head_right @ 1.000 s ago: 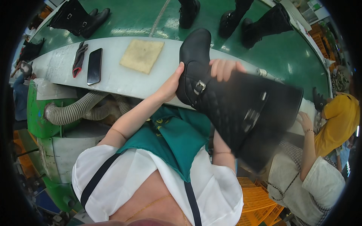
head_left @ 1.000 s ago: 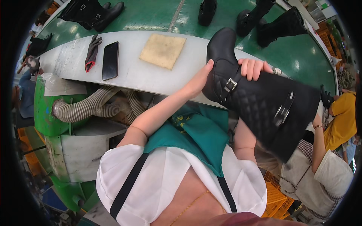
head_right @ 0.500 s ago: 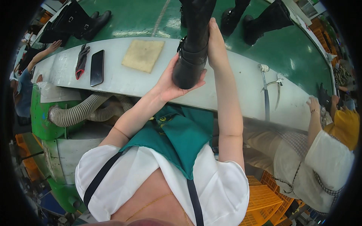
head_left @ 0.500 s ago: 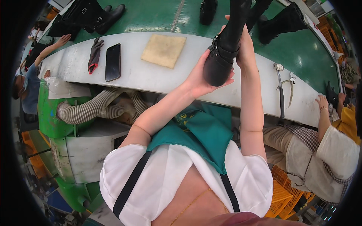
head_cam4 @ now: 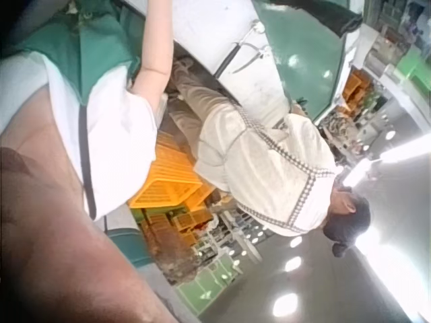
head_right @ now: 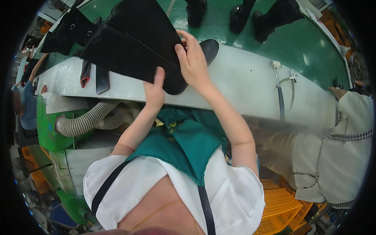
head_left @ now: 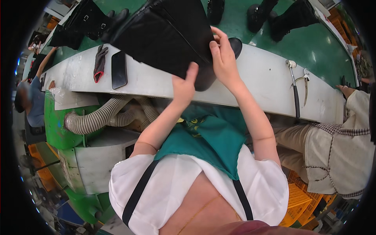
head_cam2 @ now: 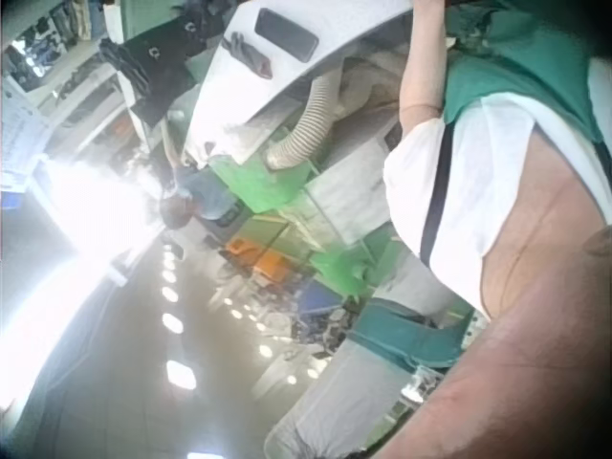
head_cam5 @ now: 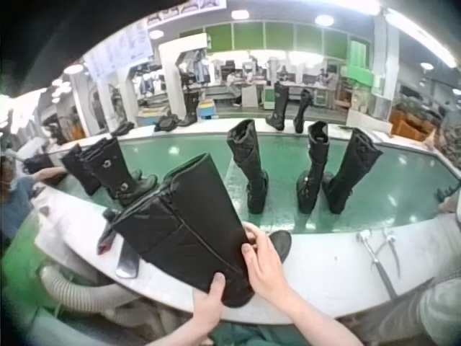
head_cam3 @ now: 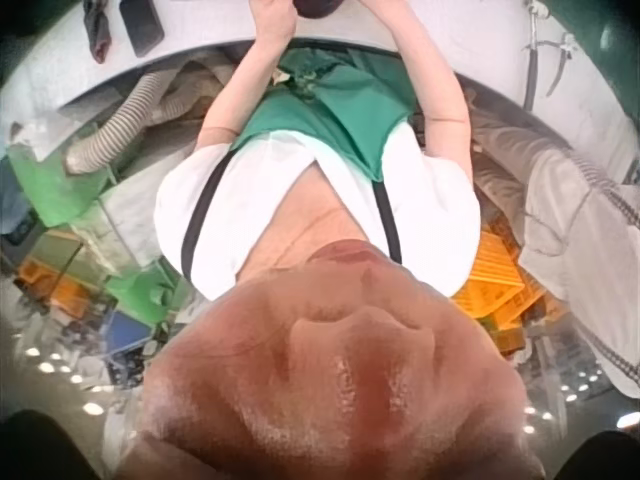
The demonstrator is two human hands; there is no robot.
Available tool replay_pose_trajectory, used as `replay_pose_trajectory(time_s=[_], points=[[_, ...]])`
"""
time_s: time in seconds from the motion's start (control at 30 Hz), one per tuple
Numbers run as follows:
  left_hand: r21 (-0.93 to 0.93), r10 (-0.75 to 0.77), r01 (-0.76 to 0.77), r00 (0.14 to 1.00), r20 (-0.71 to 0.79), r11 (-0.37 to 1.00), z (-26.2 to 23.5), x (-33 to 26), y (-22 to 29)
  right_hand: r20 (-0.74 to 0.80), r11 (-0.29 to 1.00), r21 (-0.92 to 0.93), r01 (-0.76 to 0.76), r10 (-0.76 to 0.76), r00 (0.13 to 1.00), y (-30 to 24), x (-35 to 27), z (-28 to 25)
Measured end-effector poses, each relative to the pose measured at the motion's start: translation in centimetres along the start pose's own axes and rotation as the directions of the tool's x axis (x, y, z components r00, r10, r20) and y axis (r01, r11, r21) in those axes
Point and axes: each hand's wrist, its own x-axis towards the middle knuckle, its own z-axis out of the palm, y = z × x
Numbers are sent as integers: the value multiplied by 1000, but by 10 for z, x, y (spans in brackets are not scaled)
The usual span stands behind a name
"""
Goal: The person cleans the soles of black boots using a hammer-like tool to scrape off debris. They repeatedly pick up boots from a table, scrape the soles, and place them back down. The person also wipes the boots with a cloth and inspects the soles by hand.
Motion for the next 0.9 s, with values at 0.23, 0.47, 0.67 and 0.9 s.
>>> replay_pose_trajectory(time_s=[0.23,0.47,0.67,0.9], points=[[-421,-241,148,955,-175,895,-42,87,32,-39,990,53,-128,131,991,14,-27,-45],[65,360,-358,882,-305,931,-24,221,-18,-43,944,43,-326,328,944,47,-48,-60],[540,397,-313,917,-43,782,-43,301,-108,6,949,50,-311,311,950,62,-50,-55],[628,79,-236,960,268,742,-78,307,-108,37,946,-126,-300,306,951,73,-51,-52]])
